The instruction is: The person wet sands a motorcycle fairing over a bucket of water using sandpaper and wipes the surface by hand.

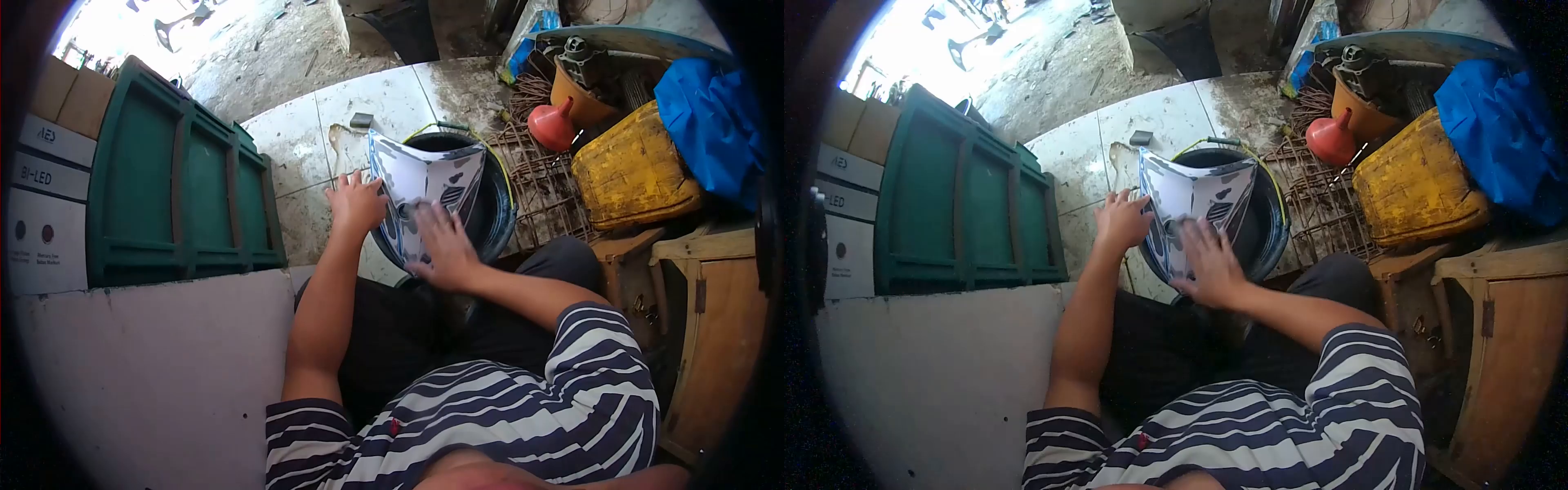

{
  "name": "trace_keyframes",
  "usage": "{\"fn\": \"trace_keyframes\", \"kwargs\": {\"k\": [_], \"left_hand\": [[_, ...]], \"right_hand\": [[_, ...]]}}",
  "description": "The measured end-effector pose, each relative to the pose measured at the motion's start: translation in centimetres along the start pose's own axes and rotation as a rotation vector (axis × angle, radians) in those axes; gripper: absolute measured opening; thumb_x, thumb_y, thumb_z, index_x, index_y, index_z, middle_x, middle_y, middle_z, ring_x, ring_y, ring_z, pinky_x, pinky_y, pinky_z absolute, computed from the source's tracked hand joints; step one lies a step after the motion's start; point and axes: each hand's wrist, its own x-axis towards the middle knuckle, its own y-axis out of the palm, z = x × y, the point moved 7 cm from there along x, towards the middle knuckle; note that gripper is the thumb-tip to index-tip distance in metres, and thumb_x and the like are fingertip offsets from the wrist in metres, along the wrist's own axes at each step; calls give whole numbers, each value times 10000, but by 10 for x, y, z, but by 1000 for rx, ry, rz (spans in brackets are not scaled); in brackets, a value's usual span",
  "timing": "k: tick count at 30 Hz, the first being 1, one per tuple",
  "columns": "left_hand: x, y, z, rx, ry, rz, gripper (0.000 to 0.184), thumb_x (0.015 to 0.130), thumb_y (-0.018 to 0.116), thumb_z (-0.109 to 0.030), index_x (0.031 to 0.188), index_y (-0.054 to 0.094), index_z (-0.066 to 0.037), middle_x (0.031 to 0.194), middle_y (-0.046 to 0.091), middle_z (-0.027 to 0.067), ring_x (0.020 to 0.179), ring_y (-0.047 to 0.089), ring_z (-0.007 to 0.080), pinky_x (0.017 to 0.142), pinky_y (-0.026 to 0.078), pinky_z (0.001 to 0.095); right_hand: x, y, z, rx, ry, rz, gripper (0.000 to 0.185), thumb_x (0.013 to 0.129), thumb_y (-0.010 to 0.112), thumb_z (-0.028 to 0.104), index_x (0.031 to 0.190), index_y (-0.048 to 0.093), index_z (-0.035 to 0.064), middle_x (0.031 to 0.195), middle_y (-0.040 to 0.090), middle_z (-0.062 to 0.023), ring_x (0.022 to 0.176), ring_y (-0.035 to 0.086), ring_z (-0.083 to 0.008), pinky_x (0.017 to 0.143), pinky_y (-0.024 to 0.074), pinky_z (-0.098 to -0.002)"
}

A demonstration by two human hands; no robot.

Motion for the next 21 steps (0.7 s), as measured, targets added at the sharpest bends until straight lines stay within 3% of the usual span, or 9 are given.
{"fn": "trace_keyframes", "kwargs": {"k": [2, 5, 10, 13, 18, 21], "left_hand": [[-1, 8, 5, 2, 3, -18, 492, 980, 632, -420, 1463, 596, -332, 1581, 480, 118, 1480, 393, 379, 1125, 341, 678], [-3, 5, 5, -16, -16, 9, 485, 979, 633, -421, 1459, 606, -355, 1603, 465, 113, 1510, 366, 383, 1149, 341, 673], [0, 3, 6, -29, -26, 28, 475, 976, 635, -409, 1448, 614, -362, 1574, 497, 117, 1489, 397, 378, 1149, 344, 675], [-1, 7, 11, -50, -33, 51, 469, 977, 632, -409, 1444, 616, -365, 1551, 518, 120, 1477, 413, 368, 1148, 348, 671], [3, 5, 11, -44, -29, 36, 450, 982, 612, -433, 1424, 632, -354, 1536, 533, 117, 1461, 434, 356, 1138, 360, 667], [2, 4, 9, -49, -24, 29, 445, 981, 605, -442, 1415, 642, -346, 1531, 538, 115, 1451, 447, 347, 1131, 368, 660]], "right_hand": [[-2, 4, 4, -74, -48, 40, 986, 963, 553, 660, 1643, 238, 19, 1711, 254, -185, 1596, 182, -380, 1246, 138, -655], [26, -16, -28, -6, 161, -95, 1007, 953, 552, 683, 1641, 243, 15, 1723, 218, -184, 1601, 169, -376, 1248, 109, -658], [0, 0, 8, -88, -32, 60, 987, 965, 526, 683, 1616, 285, -19, 1710, 242, -210, 1595, 187, -377, 1250, 112, -654], [31, -12, -38, 98, 180, -117, 1011, 956, 537, 687, 1631, 257, -11, 1722, 207, -207, 1603, 169, -371, 1244, 95, -668], [4, 2, 2, -116, -11, 50, 999, 960, 546, 665, 1622, 258, -26, 1715, 232, -206, 1600, 175, -375, 1260, 120, -630], [33, -10, -37, 71, 161, -78, 1036, 942, 567, 678, 1635, 234, -16, 1722, 214, -200, 1600, 172, -384, 1244, 103, -667]]}}
